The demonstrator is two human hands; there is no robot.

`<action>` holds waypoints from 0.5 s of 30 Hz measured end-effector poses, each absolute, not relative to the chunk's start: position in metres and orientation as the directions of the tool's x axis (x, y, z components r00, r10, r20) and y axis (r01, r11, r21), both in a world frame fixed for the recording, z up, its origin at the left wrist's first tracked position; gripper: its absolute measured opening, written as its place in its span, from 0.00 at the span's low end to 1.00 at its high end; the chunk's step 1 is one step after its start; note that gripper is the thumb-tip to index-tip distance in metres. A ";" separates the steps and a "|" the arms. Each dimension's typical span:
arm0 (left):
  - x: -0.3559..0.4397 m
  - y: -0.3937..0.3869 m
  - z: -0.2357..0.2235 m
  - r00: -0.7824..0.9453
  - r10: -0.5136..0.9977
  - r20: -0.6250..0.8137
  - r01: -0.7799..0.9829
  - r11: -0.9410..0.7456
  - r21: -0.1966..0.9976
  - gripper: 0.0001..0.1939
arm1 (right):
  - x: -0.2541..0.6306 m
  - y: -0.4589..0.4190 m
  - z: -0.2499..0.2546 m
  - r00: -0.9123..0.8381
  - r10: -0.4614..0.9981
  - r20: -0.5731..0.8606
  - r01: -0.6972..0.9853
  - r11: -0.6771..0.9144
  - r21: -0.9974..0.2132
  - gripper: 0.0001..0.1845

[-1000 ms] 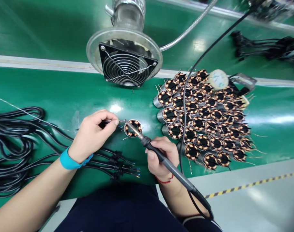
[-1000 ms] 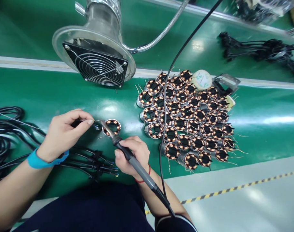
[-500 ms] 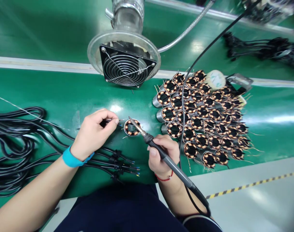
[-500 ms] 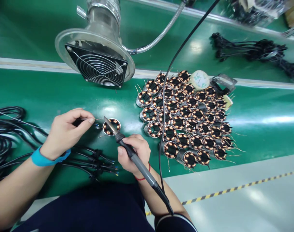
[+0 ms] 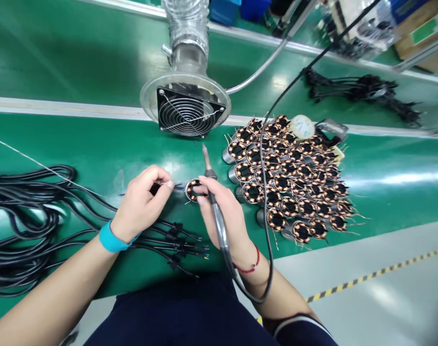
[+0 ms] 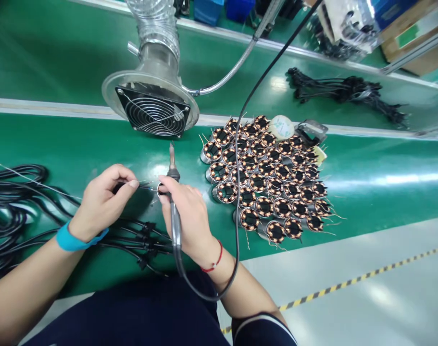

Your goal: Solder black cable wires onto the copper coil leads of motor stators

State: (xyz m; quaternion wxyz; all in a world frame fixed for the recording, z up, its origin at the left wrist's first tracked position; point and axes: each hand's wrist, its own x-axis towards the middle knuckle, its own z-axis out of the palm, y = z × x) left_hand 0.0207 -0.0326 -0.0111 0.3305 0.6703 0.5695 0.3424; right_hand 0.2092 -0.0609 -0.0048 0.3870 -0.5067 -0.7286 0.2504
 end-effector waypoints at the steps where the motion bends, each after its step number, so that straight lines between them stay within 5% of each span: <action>1: 0.019 -0.034 -0.011 0.124 0.990 0.066 0.524 -0.121 0.843 0.05 | 0.205 -0.059 -0.005 -0.194 0.937 0.290 0.561 0.349 -0.751 0.21; 15: 0.018 -0.039 -0.010 0.245 0.953 0.176 0.461 -0.274 0.844 0.08 | 0.183 -0.052 -0.027 -0.048 0.975 0.217 0.129 0.222 -0.967 0.25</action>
